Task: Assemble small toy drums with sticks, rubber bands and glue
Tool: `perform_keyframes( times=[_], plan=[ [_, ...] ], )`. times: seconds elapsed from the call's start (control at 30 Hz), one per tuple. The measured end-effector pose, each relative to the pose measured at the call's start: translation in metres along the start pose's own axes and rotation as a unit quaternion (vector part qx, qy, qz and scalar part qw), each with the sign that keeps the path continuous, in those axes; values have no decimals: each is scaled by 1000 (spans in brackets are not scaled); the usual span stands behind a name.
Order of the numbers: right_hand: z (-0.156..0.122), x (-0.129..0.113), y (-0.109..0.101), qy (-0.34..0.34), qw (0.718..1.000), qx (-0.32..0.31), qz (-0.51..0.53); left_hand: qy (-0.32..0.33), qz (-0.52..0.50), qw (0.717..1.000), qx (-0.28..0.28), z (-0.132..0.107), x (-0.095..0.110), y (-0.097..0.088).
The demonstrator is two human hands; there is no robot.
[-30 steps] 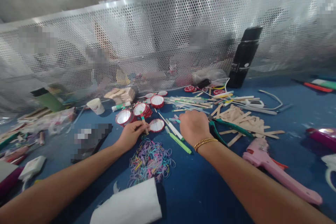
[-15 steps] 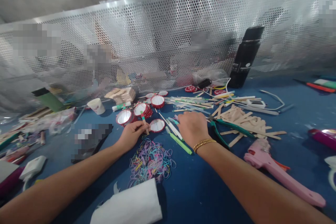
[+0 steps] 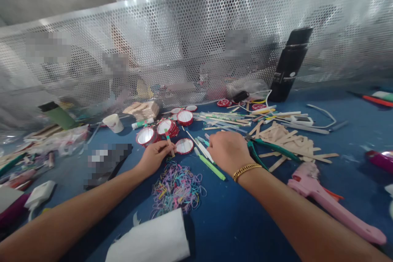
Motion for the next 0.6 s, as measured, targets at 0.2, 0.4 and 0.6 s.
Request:
perform_keyframes(
  times=[0.2,0.4,0.6],
  plan=[
    [-5,-16,4,-26,999,-25,1,-7,-7,1000,1,-1,2,0],
    [-8,-28,8,-40,998,-42,-4,-13,-7,1000,0,-1,-3,1],
    [-10,-34,13,-41,997,-62,-5,-11,0,1000,1,-1,-1,-1]
  ],
)
Point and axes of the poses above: each hand's wrist, its own z-axis towards the middle knuckle, its own y-axis out of the palm, x = y × z, the point moved 10 cm from there along z, towards the middle knuckle, and after that the axes turned 8 degrees about -y, right-handed, at the moved point
